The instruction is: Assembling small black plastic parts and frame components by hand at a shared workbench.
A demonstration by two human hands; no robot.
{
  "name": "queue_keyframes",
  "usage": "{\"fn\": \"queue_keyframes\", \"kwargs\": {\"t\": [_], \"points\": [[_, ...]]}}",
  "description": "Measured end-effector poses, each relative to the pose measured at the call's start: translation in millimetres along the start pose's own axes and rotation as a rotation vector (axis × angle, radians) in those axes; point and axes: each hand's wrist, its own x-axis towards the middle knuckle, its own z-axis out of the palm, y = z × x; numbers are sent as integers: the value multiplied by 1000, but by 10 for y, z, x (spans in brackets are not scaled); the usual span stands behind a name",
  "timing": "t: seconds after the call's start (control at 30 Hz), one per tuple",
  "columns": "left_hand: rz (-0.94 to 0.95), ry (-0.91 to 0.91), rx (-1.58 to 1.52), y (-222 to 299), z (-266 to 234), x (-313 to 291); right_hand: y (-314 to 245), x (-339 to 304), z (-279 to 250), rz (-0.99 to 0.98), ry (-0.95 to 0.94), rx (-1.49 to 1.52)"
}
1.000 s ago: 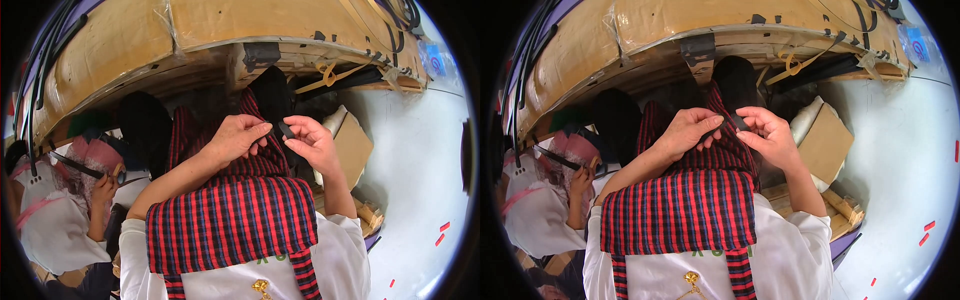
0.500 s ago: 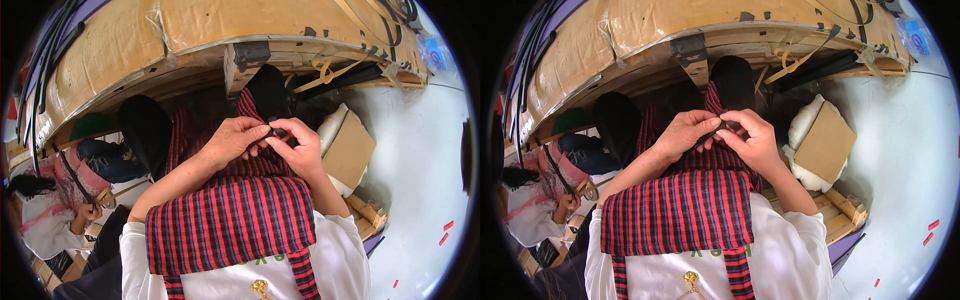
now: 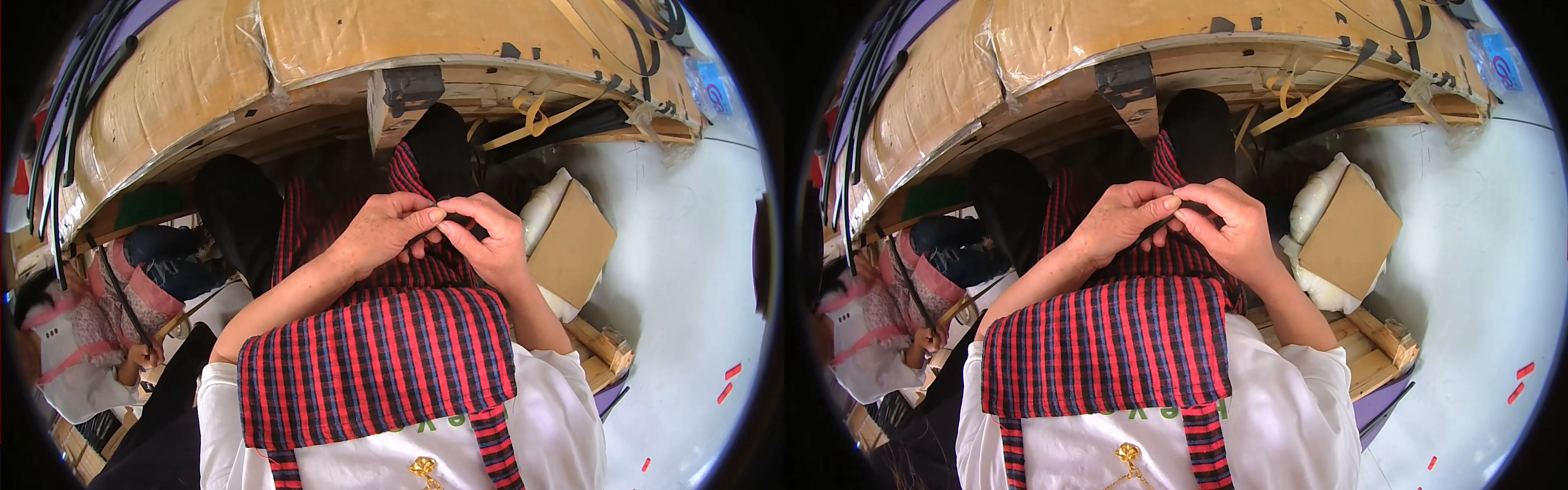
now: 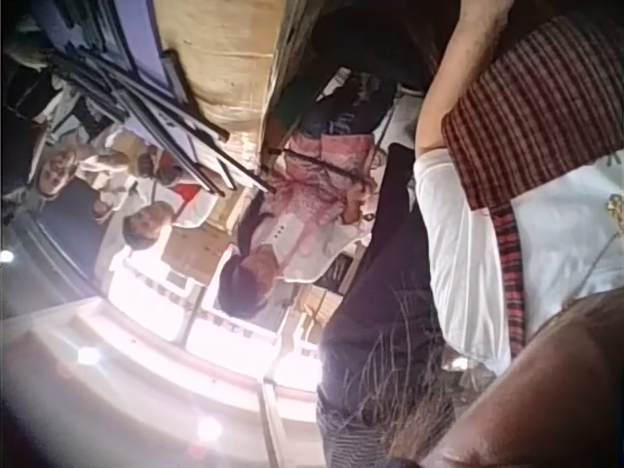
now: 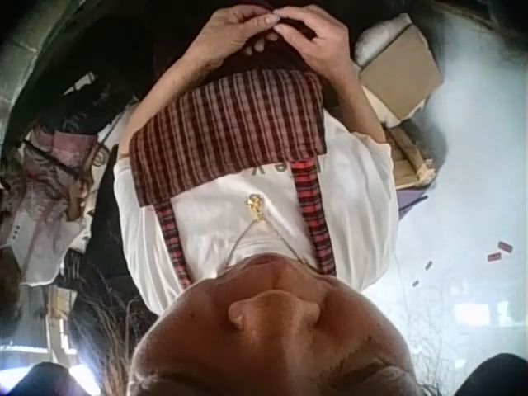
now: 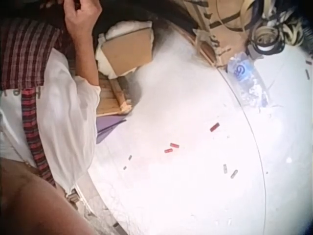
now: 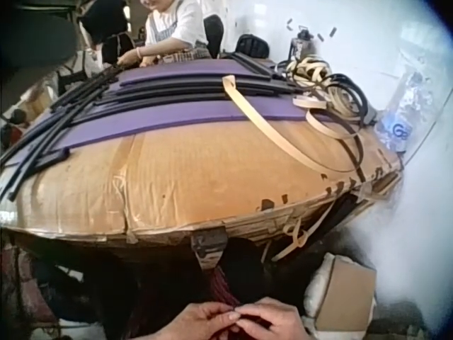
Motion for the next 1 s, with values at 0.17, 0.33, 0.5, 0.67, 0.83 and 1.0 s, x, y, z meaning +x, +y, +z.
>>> {"fn": "queue_keyframes", "kwargs": {"t": [0.17,0.33,0.5,0.67,0.83,1.0], "points": [[39,-28,0,-42,-21,2,2,7,14,-5,-1,17],[48,-72,-147,-19,-47,-47,-10,-10,26,3,11,60],[83,-72,-52,-47,-41,-56,-27,1,19,7,2,44],[105,-55,40,-31,-30,-67,4,-2,37,-17,18,-17],[86,-14,79,-5,-3,-51,56,6,20,-68,19,-67],[90,37,84,-18,-12,-26,71,-8,-91,241,60,309]]}}
